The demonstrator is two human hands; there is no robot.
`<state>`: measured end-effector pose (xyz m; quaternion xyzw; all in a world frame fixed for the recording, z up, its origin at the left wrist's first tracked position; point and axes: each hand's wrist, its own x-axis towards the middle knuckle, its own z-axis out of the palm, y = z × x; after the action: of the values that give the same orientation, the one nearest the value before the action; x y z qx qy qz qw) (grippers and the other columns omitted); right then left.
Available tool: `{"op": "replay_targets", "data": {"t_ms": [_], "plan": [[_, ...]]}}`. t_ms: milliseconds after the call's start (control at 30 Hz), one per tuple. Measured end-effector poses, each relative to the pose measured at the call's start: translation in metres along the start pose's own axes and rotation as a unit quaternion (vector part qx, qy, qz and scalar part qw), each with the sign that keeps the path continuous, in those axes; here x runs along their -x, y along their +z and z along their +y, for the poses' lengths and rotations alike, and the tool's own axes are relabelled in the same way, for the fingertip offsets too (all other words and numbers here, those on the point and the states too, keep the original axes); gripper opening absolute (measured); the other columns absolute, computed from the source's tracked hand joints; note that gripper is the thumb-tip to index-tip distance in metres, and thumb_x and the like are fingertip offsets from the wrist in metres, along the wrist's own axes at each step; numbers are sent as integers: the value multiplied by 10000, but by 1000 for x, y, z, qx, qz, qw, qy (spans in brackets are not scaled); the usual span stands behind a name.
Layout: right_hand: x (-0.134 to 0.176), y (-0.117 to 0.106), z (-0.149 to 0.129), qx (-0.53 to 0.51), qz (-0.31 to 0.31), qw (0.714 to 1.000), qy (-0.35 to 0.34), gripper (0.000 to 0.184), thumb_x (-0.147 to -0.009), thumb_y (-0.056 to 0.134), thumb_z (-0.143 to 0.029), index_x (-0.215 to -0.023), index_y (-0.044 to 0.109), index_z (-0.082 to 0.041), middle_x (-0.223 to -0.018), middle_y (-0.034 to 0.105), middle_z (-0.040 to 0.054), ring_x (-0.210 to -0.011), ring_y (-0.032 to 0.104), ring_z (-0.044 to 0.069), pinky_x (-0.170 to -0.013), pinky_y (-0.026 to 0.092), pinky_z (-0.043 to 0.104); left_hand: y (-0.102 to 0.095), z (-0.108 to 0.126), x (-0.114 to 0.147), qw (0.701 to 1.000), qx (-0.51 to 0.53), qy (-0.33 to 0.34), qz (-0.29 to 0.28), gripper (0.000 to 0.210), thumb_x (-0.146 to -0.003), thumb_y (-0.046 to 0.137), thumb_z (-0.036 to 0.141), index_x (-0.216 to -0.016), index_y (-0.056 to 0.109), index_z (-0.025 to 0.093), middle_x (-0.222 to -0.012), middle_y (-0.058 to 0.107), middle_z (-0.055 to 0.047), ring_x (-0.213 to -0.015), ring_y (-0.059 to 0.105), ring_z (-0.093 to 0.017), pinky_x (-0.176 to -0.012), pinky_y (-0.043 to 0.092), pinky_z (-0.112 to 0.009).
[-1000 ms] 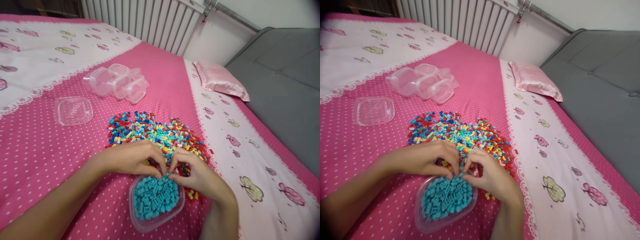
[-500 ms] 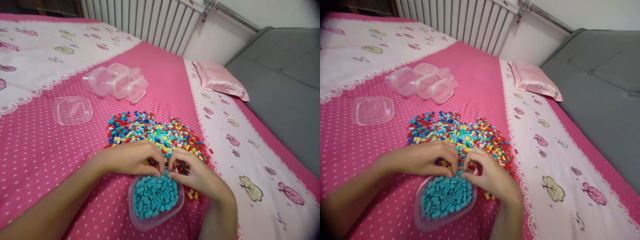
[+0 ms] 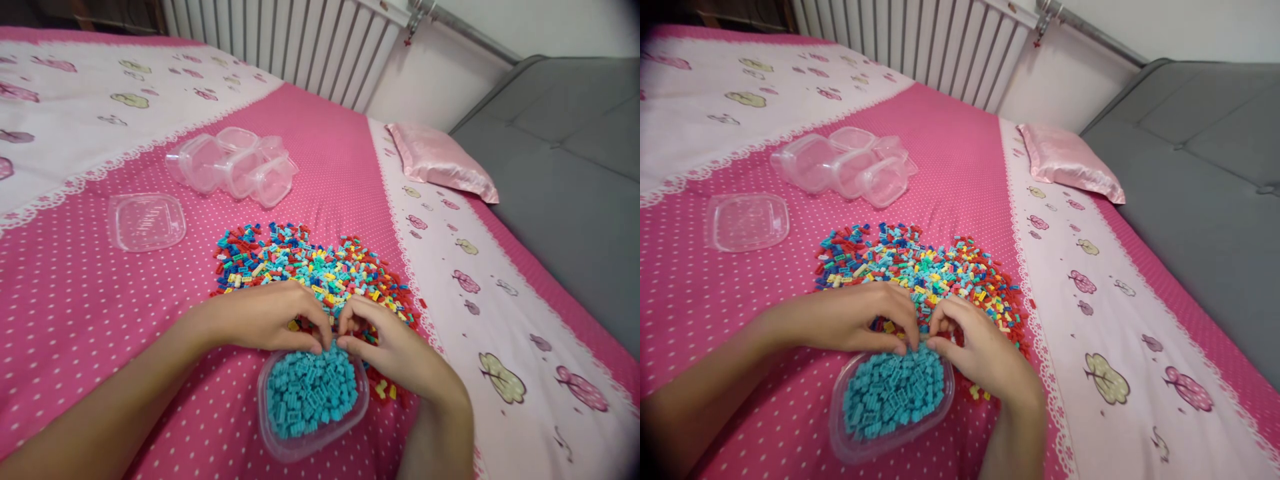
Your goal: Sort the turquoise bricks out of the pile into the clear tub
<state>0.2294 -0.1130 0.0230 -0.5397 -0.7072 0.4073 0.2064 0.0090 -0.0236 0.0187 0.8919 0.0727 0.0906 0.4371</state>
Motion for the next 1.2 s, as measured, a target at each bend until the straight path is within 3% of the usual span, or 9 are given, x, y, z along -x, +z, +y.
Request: {"op": "replay_targets", "data": {"t_ms": [133, 233, 367, 467, 567, 733, 867, 1067, 1200], "plan": [[0, 0, -1, -7, 14, 1000, -5, 138, -896, 665, -145, -828, 570, -217, -847, 556, -16, -801, 536, 154, -715, 416, 272, 0, 1, 0, 1000, 8, -9, -16, 176, -910, 664, 116, -993, 769, 231, -952, 785, -24, -862, 709, -162, -810, 498, -249], [0, 1, 0, 1, 19, 1000, -21, 151, -892, 671, -144, -821, 561, -218, -853, 556, -15, -803, 537, 154, -721, 414, 272, -2, 5, 1, 999, 9, -52, -8, 140, -903, 686, 160, -1025, 727, 218, -918, 766, -10, -842, 703, -156, -740, 484, -219], [-1, 1, 0, 13, 19, 999, -31, 157, -881, 680, -128, -822, 567, -220, -859, 570, -11, -813, 549, 160, -737, 421, 275, -3, 4, 2, 988, -67, -122, 73, 174, -976, 599, 296, -1133, 630, 228, -891, 730, 0, -770, 673, -163, -652, 439, -229], [2, -3, -2, 3, 31, 999, -35, 161, -891, 675, -145, -804, 562, -220, -845, 570, -10, -796, 547, 160, -725, 424, 274, -4, -4, 2, 964, -189, -123, 143, 194, -1011, 520, 299, -1149, 622, 210, -900, 694, -36, -809, 648, -196, -697, 429, -271], [4, -6, -3, -14, 55, 998, -40, 184, -898, 685, -189, -782, 546, -221, -820, 559, -13, -769, 537, 158, -704, 418, 274, -5, -14, 2, 944, -262, -100, 174, 175, -1011, 507, 255, -1025, 671, 197, -853, 669, -44, -813, 615, -201, -720, 407, -288], [1, -2, -1, -11, 19, 999, -23, 163, -867, 681, -111, -817, 571, -221, -849, 566, -14, -801, 541, 156, -723, 410, 272, -1, -21, 1, 944, -288, -62, 151, 195, -999, 532, 196, -974, 725, 209, -883, 686, -44, -860, 602, -196, -791, 394, -312], [3, -3, -3, -31, 22, 999, -26, 148, -882, 693, -176, -805, 574, -220, -830, 558, -18, -781, 535, 152, -715, 409, 272, 7, -18, -3, 940, -312, -72, 114, 163, -982, 571, 189, -986, 733, 206, -917, 681, -54, -891, 593, -214, -818, 388, -336], [4, -7, -4, -38, 136, 989, -39, 70, -901, 628, -180, -923, 595, -238, -807, 524, -27, -770, 533, 155, -717, 409, 277, 18, -12, -10, 937, -315, -65, 137, 125, -970, 609, 218, -1037, 715, 217, -988, 653, -55, -957, 562, -231, -841, 383, -353], [1, -4, 0, -30, 183, 982, -44, 64, -937, 578, -196, -971, 608, -242, -760, 491, -35, -740, 519, 154, -709, 401, 280, 26, -10, -16, 919, -360, -74, 144, 96, -936, 672, 264, -973, 713, 184, -963, 641, -66, -945, 555, -242, -825, 380, -370]]}}
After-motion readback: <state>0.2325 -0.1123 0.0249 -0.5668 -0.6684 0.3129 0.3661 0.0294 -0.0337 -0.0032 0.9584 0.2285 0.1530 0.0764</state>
